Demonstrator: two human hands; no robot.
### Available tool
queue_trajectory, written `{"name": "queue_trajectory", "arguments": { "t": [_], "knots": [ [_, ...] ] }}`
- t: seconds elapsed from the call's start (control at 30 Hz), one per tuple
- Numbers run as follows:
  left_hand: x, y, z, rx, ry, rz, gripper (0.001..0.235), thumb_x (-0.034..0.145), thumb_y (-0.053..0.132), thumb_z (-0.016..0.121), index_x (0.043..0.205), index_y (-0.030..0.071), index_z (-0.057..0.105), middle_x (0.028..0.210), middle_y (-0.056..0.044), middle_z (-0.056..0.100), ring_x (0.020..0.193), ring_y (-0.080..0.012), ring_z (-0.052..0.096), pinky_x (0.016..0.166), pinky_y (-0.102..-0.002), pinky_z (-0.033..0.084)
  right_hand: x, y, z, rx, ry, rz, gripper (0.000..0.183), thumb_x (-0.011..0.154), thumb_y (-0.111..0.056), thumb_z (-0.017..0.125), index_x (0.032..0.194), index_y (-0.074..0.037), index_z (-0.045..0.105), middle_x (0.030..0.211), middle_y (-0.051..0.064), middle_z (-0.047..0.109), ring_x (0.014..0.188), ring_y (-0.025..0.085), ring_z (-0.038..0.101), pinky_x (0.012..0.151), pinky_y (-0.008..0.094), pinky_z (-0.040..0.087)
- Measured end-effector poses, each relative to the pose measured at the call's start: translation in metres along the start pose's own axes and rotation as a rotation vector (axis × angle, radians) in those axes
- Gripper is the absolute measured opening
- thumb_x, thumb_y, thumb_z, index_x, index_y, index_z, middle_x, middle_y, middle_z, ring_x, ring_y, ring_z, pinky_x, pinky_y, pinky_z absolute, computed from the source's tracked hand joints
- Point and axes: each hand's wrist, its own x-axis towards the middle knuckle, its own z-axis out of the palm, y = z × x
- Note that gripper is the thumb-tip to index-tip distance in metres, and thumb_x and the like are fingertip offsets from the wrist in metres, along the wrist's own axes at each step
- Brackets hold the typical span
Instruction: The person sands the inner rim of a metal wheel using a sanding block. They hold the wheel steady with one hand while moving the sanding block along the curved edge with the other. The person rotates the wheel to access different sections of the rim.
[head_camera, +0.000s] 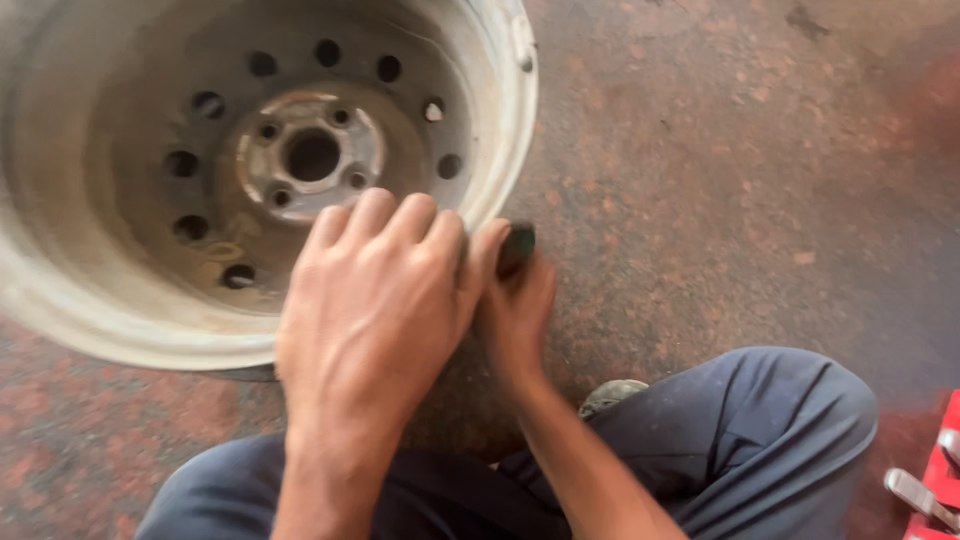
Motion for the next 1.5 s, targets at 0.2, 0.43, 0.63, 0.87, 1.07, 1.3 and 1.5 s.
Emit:
{"name": "queue_trajectory", "arguments": {
  "t": [0.2, 0.43, 0.63, 0.87, 1.07, 1.3, 1.5],
  "knots": [
    [0.002, -0.001, -0.007, -0.004, 0.045, 0.006, 0.049, 0.106, 0.043, 0.053, 0.076, 0.008, 0.071, 0.078, -0.008, 0.068, 0.079, -0.0256, 0.063, 0.08, -0.043, 0.051, 0.003, -0.006, -0.004, -0.145, 0.021, -0.02, 0.034, 0.092, -0.033, 0.074, 0.091, 0.001, 0.072, 0.082, 0.003, 0.075, 0.082, 0.008, 0.067, 0.066, 0.03, 0.056],
    [-0.011, 0.002, -0.003, -0.015, 0.055, 0.01, 0.048, 0.106, 0.041, 0.055, 0.075, 0.008, 0.07, 0.078, -0.008, 0.067, 0.081, -0.0265, 0.063, 0.081, -0.043, 0.051, 0.021, -0.003, -0.01, -0.093, -0.04, 0.11, 0.034, 0.093, -0.028, 0.072, 0.082, 0.004, 0.07, 0.073, 0.006, 0.067, 0.067, 0.013, 0.058, 0.055, 0.034, 0.045],
    [-0.002, -0.002, 0.001, 0.001, -0.015, 0.0, 0.049, 0.107, 0.041, 0.053, 0.077, 0.008, 0.071, 0.077, -0.008, 0.068, 0.077, -0.0255, 0.062, 0.078, -0.043, 0.05, 0.02, -0.001, -0.005, -0.013, -0.005, 0.041, 0.035, 0.095, -0.03, 0.072, 0.084, 0.003, 0.069, 0.075, 0.003, 0.069, 0.07, 0.011, 0.059, 0.056, 0.032, 0.049],
    [0.001, 0.003, -0.009, 0.021, 0.045, 0.005, 0.048, 0.106, 0.043, 0.054, 0.075, 0.008, 0.069, 0.078, -0.007, 0.068, 0.08, -0.0256, 0.062, 0.078, -0.042, 0.05, -0.01, 0.015, -0.004, 0.001, -0.058, -0.13, 0.038, 0.101, -0.034, 0.065, 0.109, 0.003, 0.065, 0.094, 0.004, 0.072, 0.085, 0.012, 0.067, 0.069, 0.031, 0.056],
    [-0.001, 0.001, -0.007, 0.01, 0.042, 0.019, 0.046, 0.107, 0.04, 0.055, 0.074, 0.01, 0.068, 0.076, -0.006, 0.066, 0.079, -0.0263, 0.061, 0.079, -0.043, 0.049, 0.021, 0.054, -0.022, -0.148, -0.17, -0.005, 0.038, 0.104, -0.036, 0.059, 0.104, 0.001, 0.069, 0.081, 0.01, 0.069, 0.073, 0.017, 0.064, 0.062, 0.034, 0.052],
    [-0.002, 0.002, -0.001, 0.036, 0.014, 0.014, 0.047, 0.107, 0.041, 0.056, 0.073, 0.009, 0.066, 0.072, -0.005, 0.063, 0.072, -0.0243, 0.06, 0.074, -0.042, 0.048, 0.076, 0.058, -0.016, -0.044, -0.162, -0.153, 0.038, 0.105, -0.035, 0.061, 0.105, 0.002, 0.066, 0.089, 0.009, 0.071, 0.079, 0.016, 0.065, 0.065, 0.033, 0.053],
    [0.007, 0.007, -0.014, 0.049, -0.007, -0.006, 0.049, 0.105, 0.041, 0.056, 0.069, 0.01, 0.065, 0.069, -0.004, 0.062, 0.071, -0.0231, 0.06, 0.072, -0.041, 0.049, 0.032, 0.055, -0.026, 0.007, -0.237, -0.214, 0.041, 0.101, -0.033, 0.057, 0.124, 0.001, 0.053, 0.102, 0.005, 0.068, 0.089, 0.012, 0.066, 0.069, 0.028, 0.054]
  ]
}}
